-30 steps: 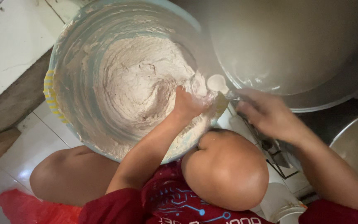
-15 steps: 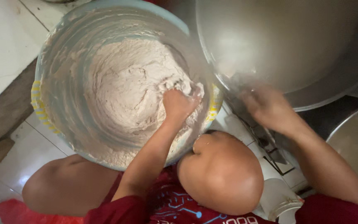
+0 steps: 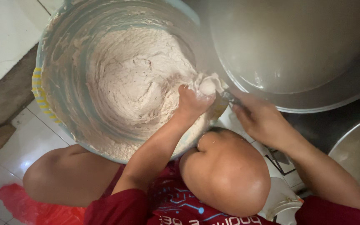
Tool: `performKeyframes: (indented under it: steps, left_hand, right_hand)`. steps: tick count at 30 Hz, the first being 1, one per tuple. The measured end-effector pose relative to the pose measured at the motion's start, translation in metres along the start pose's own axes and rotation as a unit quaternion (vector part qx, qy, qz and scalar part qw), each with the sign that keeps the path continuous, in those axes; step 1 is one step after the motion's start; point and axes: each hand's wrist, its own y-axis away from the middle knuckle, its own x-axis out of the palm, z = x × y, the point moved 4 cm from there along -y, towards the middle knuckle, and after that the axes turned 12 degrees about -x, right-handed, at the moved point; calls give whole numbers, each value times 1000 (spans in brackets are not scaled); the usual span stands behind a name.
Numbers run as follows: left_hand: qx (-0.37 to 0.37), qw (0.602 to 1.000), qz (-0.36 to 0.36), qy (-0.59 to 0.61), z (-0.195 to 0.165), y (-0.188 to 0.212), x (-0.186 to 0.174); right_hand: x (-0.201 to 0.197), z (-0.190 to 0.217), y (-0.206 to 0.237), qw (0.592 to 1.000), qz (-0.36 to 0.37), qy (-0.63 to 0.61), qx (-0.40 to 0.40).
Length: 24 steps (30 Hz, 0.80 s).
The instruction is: The person kneads a large mass of dough in a blue basin and repeatedly scoops small portions to wash in a metal bowl of water, squeezing the dough and returning it to the basin. The water becomes progressively cloudy as the process continues.
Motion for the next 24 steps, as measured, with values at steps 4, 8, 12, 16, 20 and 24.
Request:
performKeyframes:
  steps: [4, 8, 12, 16, 20, 24]
  left_hand:
    - [-146, 986, 56, -50, 14, -8, 5]
    - [-123, 971, 85, -186, 46, -47, -8]
    - [-243, 908, 145, -308, 90, -66, -25]
    - [-287, 880, 194, -325, 90, -46, -11]
    - [-210, 935, 192, -212, 66, -24, 9]
    - [32, 986, 76, -144, 31, -23, 7]
  right_hand:
    - [1, 8, -13, 989, 60, -85, 109]
    - [-1, -15, -15, 971, 57, -177, 150]
    - [-9, -81, -7, 972, 24, -134, 189]
    - [-11, -137, -31, 943, -79, 300, -118]
    - [-10, -189, -55, 953, 19, 297, 52]
    - [-25, -167, -53, 953, 5, 291, 86]
